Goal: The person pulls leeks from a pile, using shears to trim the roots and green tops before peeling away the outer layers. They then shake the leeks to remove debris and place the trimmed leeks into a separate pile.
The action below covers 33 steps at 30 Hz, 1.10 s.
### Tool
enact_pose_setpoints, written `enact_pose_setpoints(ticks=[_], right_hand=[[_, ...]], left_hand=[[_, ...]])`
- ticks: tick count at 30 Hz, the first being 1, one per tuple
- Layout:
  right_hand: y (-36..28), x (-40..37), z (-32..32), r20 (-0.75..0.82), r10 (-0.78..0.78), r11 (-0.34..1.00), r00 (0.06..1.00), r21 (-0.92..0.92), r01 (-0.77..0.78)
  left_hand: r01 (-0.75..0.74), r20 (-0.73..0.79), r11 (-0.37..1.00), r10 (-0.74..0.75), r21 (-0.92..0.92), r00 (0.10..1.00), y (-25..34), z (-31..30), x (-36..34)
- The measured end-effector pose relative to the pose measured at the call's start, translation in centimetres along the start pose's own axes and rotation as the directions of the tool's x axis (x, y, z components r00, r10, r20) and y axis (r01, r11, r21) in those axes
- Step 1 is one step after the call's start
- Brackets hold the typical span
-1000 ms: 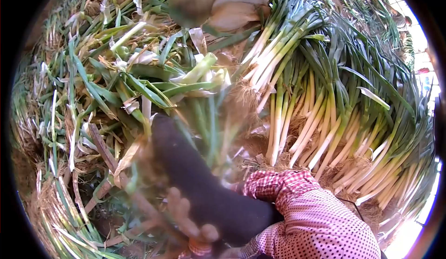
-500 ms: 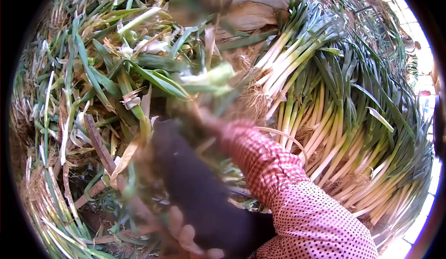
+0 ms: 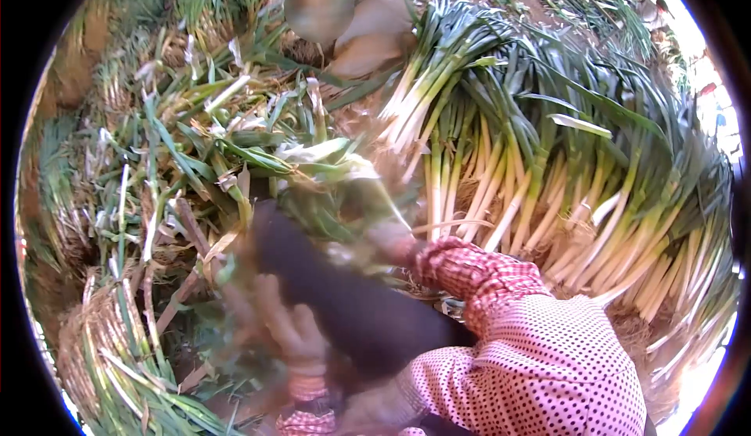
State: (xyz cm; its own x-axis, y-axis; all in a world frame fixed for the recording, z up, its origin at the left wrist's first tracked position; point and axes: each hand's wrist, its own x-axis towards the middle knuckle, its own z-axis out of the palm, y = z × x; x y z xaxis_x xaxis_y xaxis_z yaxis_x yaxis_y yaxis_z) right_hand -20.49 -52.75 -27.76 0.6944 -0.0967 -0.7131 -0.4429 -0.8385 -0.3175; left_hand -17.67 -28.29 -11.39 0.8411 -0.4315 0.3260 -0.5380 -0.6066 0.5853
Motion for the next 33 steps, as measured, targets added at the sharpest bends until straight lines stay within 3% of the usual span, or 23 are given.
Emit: enact_pose_setpoints(ticks=[1,2,4,6,7,8,10,11,14,15,16,17,20,23,27,30,32,33], right_hand=[[0.6,-2.8,1.5,-0.038,-0.057,0.998,0.998,-0.044,0.055],[0.7,-6.1,3.0,-0.206,-0.121,0.988,0.971,-0.116,0.098],[2.7,-7.1,7.5,-0.239,-0.205,0.965,0.949,0.113,0.237],[3.5,-8.9,9.2,-0.231,-0.249,0.928,0.941,0.220,0.300],[3.9,-10.1,8.7,-0.210,-0.244,0.933,0.947,0.215,0.288],[4.3,-11.2,8.3,-0.191,-0.236,0.939,0.953,0.208,0.274],[5.4,-9.7,11.2,-0.187,-0.266,0.934,0.946,0.194,0.300],[5.4,-11.6,10.7,-0.216,-0.239,0.940,0.947,0.193,0.281],[6.0,-14.2,10.2,-0.302,-0.163,0.957,0.939,0.182,0.224],[6.3,-14.6,9.8,-0.321,-0.139,0.961,0.937,0.184,0.206],[6.6,-14.8,9.2,-0.342,-0.118,0.964,0.932,0.185,0.190],[6.8,-15.0,8.4,-0.363,-0.101,0.966,0.926,0.186,0.179],[7.4,-15.6,6.5,-0.411,-0.073,0.963,0.909,0.207,0.171],[8.0,-16.8,6.2,-0.409,-0.074,0.965,0.910,0.202,0.169],[9.0,-18.5,6.8,-0.393,-0.059,0.970,0.918,0.196,0.147],[8.5,-19.3,7.0,-0.377,-0.072,0.968,0.923,0.197,0.156],[7.1,-19.1,7.0,-0.370,-0.114,0.963,0.922,0.188,0.195],[6.2,-18.9,7.0,-0.369,-0.139,0.958,0.919,0.186,0.219]], left_hand=[[0.102,0.096,0.988,-0.092,-0.113,0.991,0.6,-1.1,-1.6],[0.220,0.190,0.954,-0.182,-0.204,0.965,1.2,-2.3,-3.2],[0.319,0.491,0.945,-0.245,-0.071,0.836,-0.3,-5.9,-7.9],[0.265,0.657,0.964,-0.222,0.036,0.720,1.0,-9.8,-11.2],[-0.046,0.725,0.999,0.051,-0.027,0.687,0.7,-12.0,-12.4],[0.046,0.745,0.997,-0.072,0.055,0.663,1.0,-12.9,-13.1],[0.212,0.758,0.952,-0.304,0.221,0.577,1.6,-14.4,-13.8],[0.193,0.721,0.955,-0.295,0.224,0.627,1.1,-14.4,-14.4],[0.378,0.681,0.915,-0.368,0.142,0.633,7.5,-16.6,-13.2],[0.296,0.721,0.943,-0.313,0.156,0.619,6.1,-17.1,-13.4],[0.303,0.625,0.950,-0.283,0.078,0.727,2.7,-16.3,-16.0],[0.274,0.584,0.961,-0.243,0.037,0.775,4.4,-17.2,-16.2],[0.294,0.539,0.954,-0.281,0.064,0.794,5.2,-18.7,-17.2],[0.294,0.540,0.955,-0.230,-0.035,0.809,5.7,-19.1,-18.4],[0.451,0.564,0.869,-0.272,-0.204,0.779,3.0,-18.0,-18.6],[0.403,0.455,0.846,-0.224,-0.348,0.862,-0.3,-16.8,-19.6],[0.562,0.468,0.698,-0.354,-0.444,0.810,-1.1,-17.1,-20.9],[0.547,0.459,0.734,-0.356,-0.402,0.814,-1.4,-17.3,-21.3]])
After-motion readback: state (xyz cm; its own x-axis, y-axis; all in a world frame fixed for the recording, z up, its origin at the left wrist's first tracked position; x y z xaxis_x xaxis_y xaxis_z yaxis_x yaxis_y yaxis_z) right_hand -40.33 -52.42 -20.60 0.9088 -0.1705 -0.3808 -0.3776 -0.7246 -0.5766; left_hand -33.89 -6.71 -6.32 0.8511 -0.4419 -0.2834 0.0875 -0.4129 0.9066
